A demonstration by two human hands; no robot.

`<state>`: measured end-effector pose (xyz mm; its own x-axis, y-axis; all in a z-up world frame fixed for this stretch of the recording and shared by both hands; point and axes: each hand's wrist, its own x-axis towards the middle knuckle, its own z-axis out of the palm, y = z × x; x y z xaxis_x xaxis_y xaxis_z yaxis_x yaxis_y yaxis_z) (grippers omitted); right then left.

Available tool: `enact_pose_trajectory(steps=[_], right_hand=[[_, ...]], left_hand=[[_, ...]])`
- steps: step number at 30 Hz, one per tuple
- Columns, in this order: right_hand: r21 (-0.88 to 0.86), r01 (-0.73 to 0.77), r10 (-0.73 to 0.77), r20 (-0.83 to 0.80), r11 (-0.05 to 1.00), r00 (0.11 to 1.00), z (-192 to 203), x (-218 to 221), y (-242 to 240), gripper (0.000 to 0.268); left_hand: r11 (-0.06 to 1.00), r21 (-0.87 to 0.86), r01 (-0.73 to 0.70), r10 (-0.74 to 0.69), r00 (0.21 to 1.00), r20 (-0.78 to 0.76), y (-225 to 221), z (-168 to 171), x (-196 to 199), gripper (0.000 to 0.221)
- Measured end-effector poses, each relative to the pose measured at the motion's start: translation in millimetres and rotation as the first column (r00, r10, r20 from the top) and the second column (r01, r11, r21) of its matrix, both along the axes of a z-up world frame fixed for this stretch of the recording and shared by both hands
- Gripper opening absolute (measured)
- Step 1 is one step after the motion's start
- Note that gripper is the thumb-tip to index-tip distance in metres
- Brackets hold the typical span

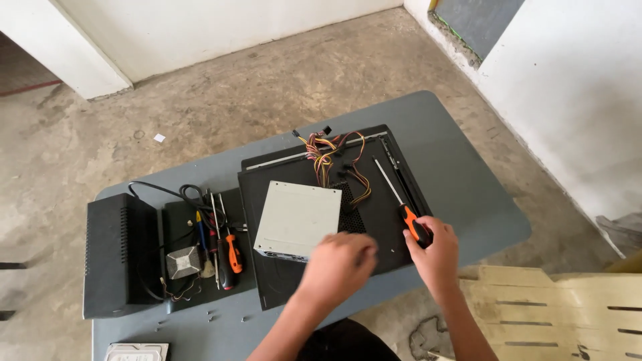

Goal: Removing a power supply unit from a computer case using a manual screwdriver.

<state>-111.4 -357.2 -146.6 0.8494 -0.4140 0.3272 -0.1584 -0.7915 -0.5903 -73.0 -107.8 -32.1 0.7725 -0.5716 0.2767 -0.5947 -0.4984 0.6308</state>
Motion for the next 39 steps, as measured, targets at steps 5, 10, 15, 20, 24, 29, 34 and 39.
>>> enact_pose_trajectory(steps=[5,10,15,20,24,29,34,39], right_hand=[[0.067,0.021,-0.016,-0.077,0.998,0.997,12.8,-4.1,13.6,0.031],[-0.007,-0.023,0.023,0.004,1.000,1.000,-1.5,-3.5,8.2,0.036],[-0.074,-0.014,0.016,0.025,0.997,1.000,-4.1,-4.8,6.6,0.035],[-0.039,0.011,-0.010,0.018,0.999,1.000,9.0,-6.6,16.0,0.034],[-0.158,-0.016,0.050,0.214,0.987,0.975,22.1,-3.8,24.4,0.035],[0.087,-0.277,0.252,0.223,0.957,0.941,71.9,-1.3,83.0,0.023],[0.441,-0.209,0.345,-0.254,0.873,0.904,76.0,5.9,123.6,0.073],[0.374,-0.286,0.400,-0.276,0.882,0.874,85.1,10.5,150.4,0.085]], left_hand=[[0.905,-0.268,-0.330,0.304,0.943,-0.134,98.9,-13.3,-40.9,0.019],[0.533,-0.304,-0.790,0.672,0.613,-0.415,154.5,-46.0,-58.2,0.029],[0.299,-0.201,-0.933,0.620,0.350,-0.702,159.2,-37.1,-35.9,0.031],[0.434,-0.112,-0.894,0.590,0.376,-0.715,136.9,-2.8,-5.3,0.041],[0.583,-0.024,-0.812,0.531,0.403,-0.746,125.9,9.5,15.3,0.075],[0.656,0.046,-0.754,0.471,0.360,-0.805,118.7,17.9,22.7,0.095],[0.703,0.124,-0.700,0.486,0.347,-0.802,115.2,19.2,23.5,0.103],[0.726,0.061,-0.685,0.461,0.419,-0.782,115.2,15.2,22.9,0.082]])
